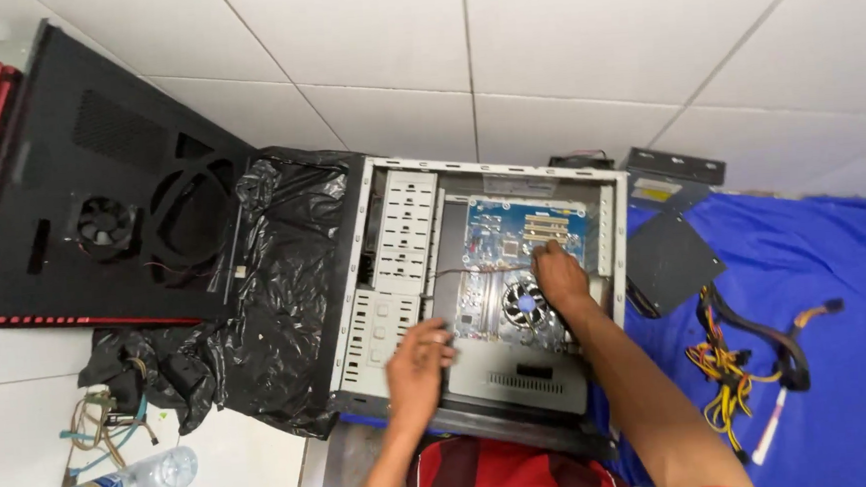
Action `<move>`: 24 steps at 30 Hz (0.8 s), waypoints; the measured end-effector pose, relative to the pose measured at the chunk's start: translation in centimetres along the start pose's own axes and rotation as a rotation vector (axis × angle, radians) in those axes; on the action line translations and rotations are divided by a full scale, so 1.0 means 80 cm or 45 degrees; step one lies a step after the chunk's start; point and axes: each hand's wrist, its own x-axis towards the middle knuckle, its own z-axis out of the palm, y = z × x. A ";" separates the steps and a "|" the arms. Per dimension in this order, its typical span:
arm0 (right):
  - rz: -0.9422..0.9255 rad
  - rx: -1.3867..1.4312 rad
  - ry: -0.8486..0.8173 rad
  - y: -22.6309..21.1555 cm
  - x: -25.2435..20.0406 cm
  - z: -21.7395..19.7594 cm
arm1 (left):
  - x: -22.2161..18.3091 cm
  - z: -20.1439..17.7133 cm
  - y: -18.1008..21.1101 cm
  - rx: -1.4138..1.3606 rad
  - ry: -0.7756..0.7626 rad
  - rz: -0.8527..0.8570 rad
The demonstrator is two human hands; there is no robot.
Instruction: Reassembling internal components of a desktop computer, including installing the power supply and connecting cables.
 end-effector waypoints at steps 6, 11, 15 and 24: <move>0.141 0.669 -0.008 -0.030 -0.010 -0.047 | 0.040 0.061 -0.031 -0.112 -0.081 -0.402; 0.206 1.608 -0.225 -0.087 -0.060 -0.102 | 0.073 0.085 -0.025 -0.294 -0.133 -0.422; 0.139 1.763 -0.155 -0.102 -0.073 -0.101 | 0.085 0.077 -0.011 -0.384 -0.356 -0.355; 0.036 1.823 -0.157 -0.137 -0.112 -0.135 | 0.076 0.050 0.050 -0.443 -0.518 -0.219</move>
